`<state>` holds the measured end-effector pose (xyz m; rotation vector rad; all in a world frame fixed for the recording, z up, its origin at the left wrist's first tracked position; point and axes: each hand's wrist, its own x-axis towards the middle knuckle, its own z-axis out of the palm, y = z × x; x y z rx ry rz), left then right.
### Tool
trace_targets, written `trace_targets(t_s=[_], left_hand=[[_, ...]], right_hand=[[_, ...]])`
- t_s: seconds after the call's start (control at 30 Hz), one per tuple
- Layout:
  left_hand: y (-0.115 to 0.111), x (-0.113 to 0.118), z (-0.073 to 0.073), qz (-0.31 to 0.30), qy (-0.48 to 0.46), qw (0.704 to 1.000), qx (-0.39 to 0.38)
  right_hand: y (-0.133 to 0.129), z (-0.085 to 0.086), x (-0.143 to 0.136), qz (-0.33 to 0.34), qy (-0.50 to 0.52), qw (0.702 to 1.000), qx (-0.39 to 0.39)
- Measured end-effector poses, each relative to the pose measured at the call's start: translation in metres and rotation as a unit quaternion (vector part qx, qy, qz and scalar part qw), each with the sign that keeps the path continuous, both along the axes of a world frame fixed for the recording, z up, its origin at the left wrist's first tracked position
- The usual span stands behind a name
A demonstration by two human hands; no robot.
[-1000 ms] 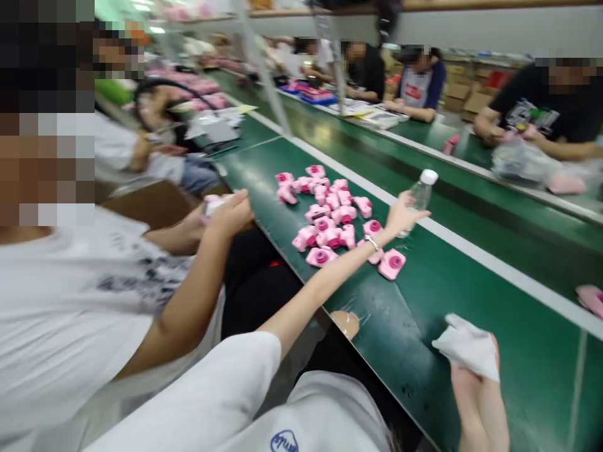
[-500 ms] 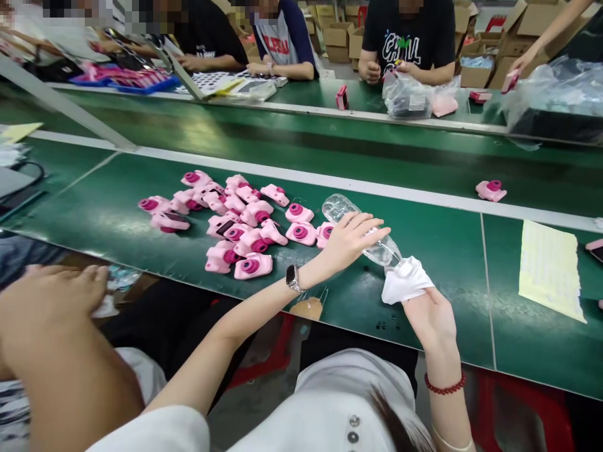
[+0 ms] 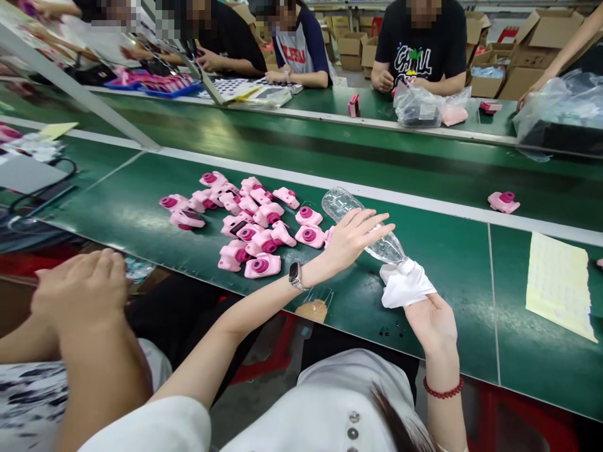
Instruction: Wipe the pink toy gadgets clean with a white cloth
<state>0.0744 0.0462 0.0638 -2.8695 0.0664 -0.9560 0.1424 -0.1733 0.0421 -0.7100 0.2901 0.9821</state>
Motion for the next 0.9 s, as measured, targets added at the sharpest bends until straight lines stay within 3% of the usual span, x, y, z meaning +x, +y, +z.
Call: trace_targets(t_s=[0.23, 0.47, 0.6, 0.7, 0.8, 0.9], left_hand=[[-0.004, -0.005, 0.011, 0.004, -0.009, 1.0, -0.002], [-0.013, -0.009, 0.02, -0.004, -0.062, 0.996, 0.065], [-0.011, -0.008, 0.018, -0.001, -0.051, 0.997, 0.053], [-0.01, -0.002, 0.009, -0.003, -0.003, 1.0, -0.014], [-0.014, 0.015, -0.002, -0.004, 0.058, 0.988, -0.146], [-0.014, 0.041, -0.01, 0.014, 0.037, 0.928, -0.371]], right_hand=[[0.001, -0.001, 0.007, 0.001, 0.015, 1.0, 0.017], [-0.003, 0.001, 0.009, -0.023, 0.038, 0.999, 0.019], [-0.004, 0.005, 0.01, -0.044, 0.063, 0.997, 0.031], [-0.009, 0.01, 0.009, -0.056, 0.063, 0.996, 0.037], [-0.027, 0.009, 0.011, -0.049, 0.024, 0.997, 0.051], [-0.057, -0.005, 0.025, 0.009, -0.047, 0.998, 0.047]])
